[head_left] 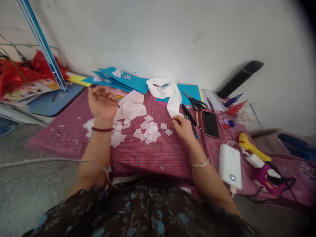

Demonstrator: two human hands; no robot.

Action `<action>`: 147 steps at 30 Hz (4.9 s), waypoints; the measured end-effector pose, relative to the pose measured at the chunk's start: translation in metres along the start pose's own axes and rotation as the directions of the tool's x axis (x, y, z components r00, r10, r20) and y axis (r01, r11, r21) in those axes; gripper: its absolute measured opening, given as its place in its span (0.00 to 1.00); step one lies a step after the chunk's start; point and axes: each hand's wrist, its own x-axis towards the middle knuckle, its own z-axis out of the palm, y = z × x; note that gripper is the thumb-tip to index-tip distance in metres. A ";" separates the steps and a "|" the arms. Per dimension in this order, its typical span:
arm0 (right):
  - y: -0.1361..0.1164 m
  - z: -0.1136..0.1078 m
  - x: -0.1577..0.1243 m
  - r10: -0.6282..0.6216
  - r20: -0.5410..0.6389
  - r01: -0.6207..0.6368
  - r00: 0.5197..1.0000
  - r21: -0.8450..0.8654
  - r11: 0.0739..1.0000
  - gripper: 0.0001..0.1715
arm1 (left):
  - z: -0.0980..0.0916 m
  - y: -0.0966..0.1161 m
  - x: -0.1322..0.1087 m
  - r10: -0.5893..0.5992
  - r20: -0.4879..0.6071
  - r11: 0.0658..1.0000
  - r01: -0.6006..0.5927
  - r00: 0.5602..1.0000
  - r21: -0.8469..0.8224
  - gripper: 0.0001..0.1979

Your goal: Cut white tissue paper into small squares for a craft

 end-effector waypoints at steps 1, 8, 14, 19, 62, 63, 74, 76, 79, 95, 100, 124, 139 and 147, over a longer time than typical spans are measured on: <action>0.001 0.000 0.000 0.003 0.011 -0.003 1.000 0.003 1.000 0.13 | 0.001 0.013 0.005 0.020 0.054 0.999 -0.018 0.998 -0.049 0.23; 0.000 -0.011 -0.001 0.014 0.317 0.044 0.948 -0.175 0.984 0.19 | 0.001 0.037 -0.056 -0.035 0.315 0.859 -0.132 0.948 0.495 0.19; -0.001 -0.015 0.003 0.040 0.488 0.125 0.872 -0.301 0.945 0.20 | -0.034 -0.009 -0.149 -0.281 0.590 0.434 -0.448 0.757 0.782 0.10; -0.004 -0.014 0.005 0.069 0.548 0.130 0.834 -0.316 0.940 0.10 | -0.051 -0.039 -0.179 -0.385 0.630 0.387 -0.502 0.675 0.774 0.09; -0.062 0.051 0.090 -0.111 0.859 0.463 0.499 -0.156 0.873 0.16 | -0.057 -0.049 -0.175 -0.397 0.563 0.540 -0.312 0.724 0.782 0.12; -0.064 0.048 0.086 -0.141 0.860 0.483 0.490 -0.134 0.865 0.22 | -0.058 -0.050 -0.175 -0.406 0.561 0.536 -0.310 0.722 0.786 0.12; -0.085 0.063 0.041 -0.179 0.877 0.629 0.447 -0.166 0.760 0.37 | -0.055 -0.042 -0.177 -0.311 0.573 0.599 -0.312 0.759 0.738 0.11; -0.084 0.064 0.039 -0.175 0.889 0.631 0.424 -0.152 0.760 0.26 | -0.056 -0.040 -0.179 -0.251 0.584 0.620 -0.335 0.772 0.709 0.12; -0.077 0.066 0.040 -0.167 0.894 0.611 0.416 -0.139 0.779 0.14 | -0.059 -0.038 -0.184 -0.176 0.628 0.587 -0.432 0.758 0.685 0.12; -0.157 0.139 0.092 -0.314 0.740 0.357 0.594 0.108 0.928 0.10 | -0.146 -0.001 -0.194 0.142 0.578 -0.037 -0.579 0.804 0.814 0.08; -0.188 0.169 0.093 -0.405 0.777 0.458 0.483 0.171 0.873 0.11 | -0.165 -0.020 -0.192 0.235 0.608 -0.071 -0.610 0.758 0.789 0.07; -0.147 0.180 0.098 -0.345 0.728 0.713 0.593 -0.274 0.646 0.42 | -0.173 -0.033 -0.196 0.302 0.587 -0.132 -0.576 0.752 0.806 0.12; -0.156 0.155 0.142 -0.454 0.515 0.566 0.727 -0.074 0.821 0.18 | -0.177 -0.037 -0.197 0.307 0.561 -0.083 -0.565 0.769 0.821 0.13; -0.139 0.172 0.106 -0.373 0.680 0.707 0.631 -0.307 0.637 0.18 | -0.177 -0.038 -0.196 0.324 0.586 -0.108 -0.587 0.742 0.803 0.13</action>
